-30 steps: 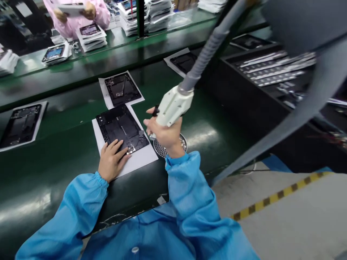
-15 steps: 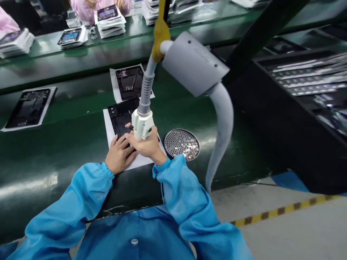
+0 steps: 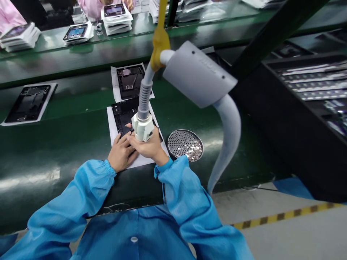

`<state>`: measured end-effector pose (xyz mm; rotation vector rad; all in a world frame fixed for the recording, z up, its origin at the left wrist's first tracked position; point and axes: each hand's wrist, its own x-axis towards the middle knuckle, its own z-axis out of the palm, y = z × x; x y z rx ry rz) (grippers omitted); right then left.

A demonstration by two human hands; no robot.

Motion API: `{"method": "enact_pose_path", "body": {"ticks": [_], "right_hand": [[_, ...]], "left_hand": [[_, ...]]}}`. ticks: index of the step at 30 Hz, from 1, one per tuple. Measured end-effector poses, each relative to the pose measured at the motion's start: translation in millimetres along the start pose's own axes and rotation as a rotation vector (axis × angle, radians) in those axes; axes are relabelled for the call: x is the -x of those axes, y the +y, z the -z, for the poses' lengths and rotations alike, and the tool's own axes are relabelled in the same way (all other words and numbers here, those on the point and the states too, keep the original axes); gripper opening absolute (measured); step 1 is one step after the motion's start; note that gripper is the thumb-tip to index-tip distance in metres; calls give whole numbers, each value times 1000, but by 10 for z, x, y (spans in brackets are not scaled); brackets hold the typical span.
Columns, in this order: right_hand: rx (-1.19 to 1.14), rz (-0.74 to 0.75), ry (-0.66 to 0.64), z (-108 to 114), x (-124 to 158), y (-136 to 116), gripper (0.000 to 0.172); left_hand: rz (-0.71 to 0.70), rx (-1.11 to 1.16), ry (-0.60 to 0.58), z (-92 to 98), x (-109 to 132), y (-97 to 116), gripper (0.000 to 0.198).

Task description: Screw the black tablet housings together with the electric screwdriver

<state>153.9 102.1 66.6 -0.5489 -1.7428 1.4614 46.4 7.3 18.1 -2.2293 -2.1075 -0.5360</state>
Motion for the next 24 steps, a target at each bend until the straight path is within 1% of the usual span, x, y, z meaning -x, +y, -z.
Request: {"method": "enact_pose_path", "body": {"ticks": [6, 13, 15, 18, 21, 24], "right_hand": [[7, -12, -16, 16, 5, 8, 21], [-41, -9, -5, 15, -4, 13, 18], [-42, 0, 29, 40, -8, 15, 19], [-12, 26, 127, 123, -16, -8, 24], [15, 34, 203, 225, -19, -55, 25], [17, 40, 227, 289, -22, -88, 24]], "left_hand": [[8, 14, -11, -7, 8, 3, 30], [8, 0, -18, 9, -10, 6, 33], [10, -17, -30, 24, -21, 11, 36], [-3, -36, -55, 53, 9, 48, 40], [-20, -41, -78, 83, 120, 112, 40], [-54, -20, -73, 129, 262, 106, 39]]}}
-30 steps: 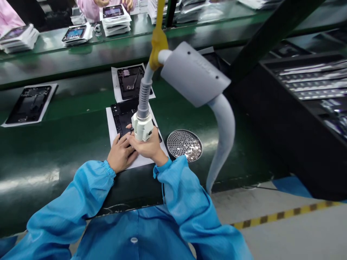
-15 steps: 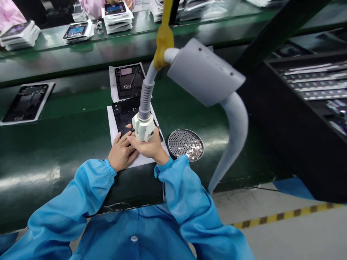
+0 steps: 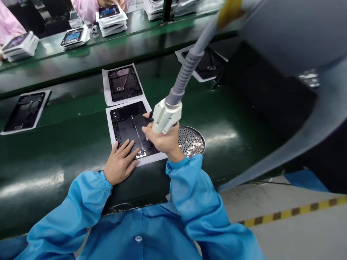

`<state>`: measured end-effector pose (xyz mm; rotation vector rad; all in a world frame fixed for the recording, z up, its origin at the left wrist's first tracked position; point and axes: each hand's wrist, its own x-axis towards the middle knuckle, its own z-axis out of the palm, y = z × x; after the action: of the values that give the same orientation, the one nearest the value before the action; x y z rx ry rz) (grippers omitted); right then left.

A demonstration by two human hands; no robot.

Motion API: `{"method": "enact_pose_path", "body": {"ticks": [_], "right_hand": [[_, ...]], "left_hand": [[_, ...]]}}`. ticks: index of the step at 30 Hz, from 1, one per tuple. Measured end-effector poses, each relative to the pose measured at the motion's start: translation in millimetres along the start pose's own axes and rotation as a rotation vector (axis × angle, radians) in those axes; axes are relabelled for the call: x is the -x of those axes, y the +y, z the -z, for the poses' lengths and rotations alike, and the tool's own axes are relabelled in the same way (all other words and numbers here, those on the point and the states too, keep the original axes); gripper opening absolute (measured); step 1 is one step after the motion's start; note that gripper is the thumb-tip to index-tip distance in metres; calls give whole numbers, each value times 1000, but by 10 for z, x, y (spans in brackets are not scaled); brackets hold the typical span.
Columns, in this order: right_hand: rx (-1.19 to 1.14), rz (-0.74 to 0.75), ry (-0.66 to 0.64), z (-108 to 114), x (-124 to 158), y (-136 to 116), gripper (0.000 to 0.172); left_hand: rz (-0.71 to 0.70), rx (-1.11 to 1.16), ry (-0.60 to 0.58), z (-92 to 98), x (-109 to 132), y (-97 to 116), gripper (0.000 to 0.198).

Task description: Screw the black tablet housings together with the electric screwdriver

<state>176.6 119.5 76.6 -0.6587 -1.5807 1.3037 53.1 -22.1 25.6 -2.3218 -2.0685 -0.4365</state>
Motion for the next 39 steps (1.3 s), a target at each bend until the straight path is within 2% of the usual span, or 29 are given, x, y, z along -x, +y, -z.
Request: {"method": "enact_pose_path", "body": {"ticks": [2, 3, 4, 6, 8, 10, 12, 15, 18, 22, 25, 27, 29, 32, 34, 36, 38, 39], "right_hand": [[1, 11, 21, 14, -7, -9, 25], [3, 18, 33, 16, -10, -12, 24], [8, 27, 46, 17, -12, -14, 23], [20, 41, 70, 18, -15, -20, 16], [35, 38, 76, 22, -19, -27, 12], [49, 32, 80, 28, -22, -32, 12], [53, 36, 81, 33, -23, -29, 13], [36, 43, 96, 38, -16, -10, 14], [15, 35, 105, 46, -7, 9, 17], [34, 15, 103, 57, -5, -1, 22], [33, 22, 99, 59, -10, -15, 16], [31, 41, 101, 59, -12, -15, 13], [31, 52, 97, 59, -11, -11, 13], [26, 36, 90, 60, -2, -11, 13], [36, 30, 88, 65, 7, -12, 11], [58, 25, 87, 74, 15, -3, 14], [73, 15, 86, 85, 17, 21, 18], [76, 15, 88, 90, 17, 37, 18]], "left_hand": [[-21, 75, 54, 56, 84, -98, 35], [17, 125, 109, 100, 117, -177, 33], [105, 174, 178, 153, 143, -268, 32], [408, 264, 287, 278, 170, -444, 32], [707, 351, 234, 391, 158, -545, 36], [849, 380, 60, 455, 111, -530, 39], [843, 320, -90, 458, 51, -433, 39], [736, 291, -184, 397, -4, -316, 39], [763, 483, -141, 371, 26, -366, 39], [1018, 917, 15, 496, 105, -516, 34], [1106, 1271, 58, 607, 112, -553, 64], [1121, 1365, 11, 622, 82, -553, 63], [1119, 1322, -78, 580, 19, -555, 47], [1045, 987, -154, 468, -123, -579, 28], [942, 726, -162, 407, -212, -603, 28], [862, 620, -182, 374, -255, -627, 31], [849, 667, -133, 367, -230, -660, 28], [856, 704, -46, 372, -193, -687, 26]]}}
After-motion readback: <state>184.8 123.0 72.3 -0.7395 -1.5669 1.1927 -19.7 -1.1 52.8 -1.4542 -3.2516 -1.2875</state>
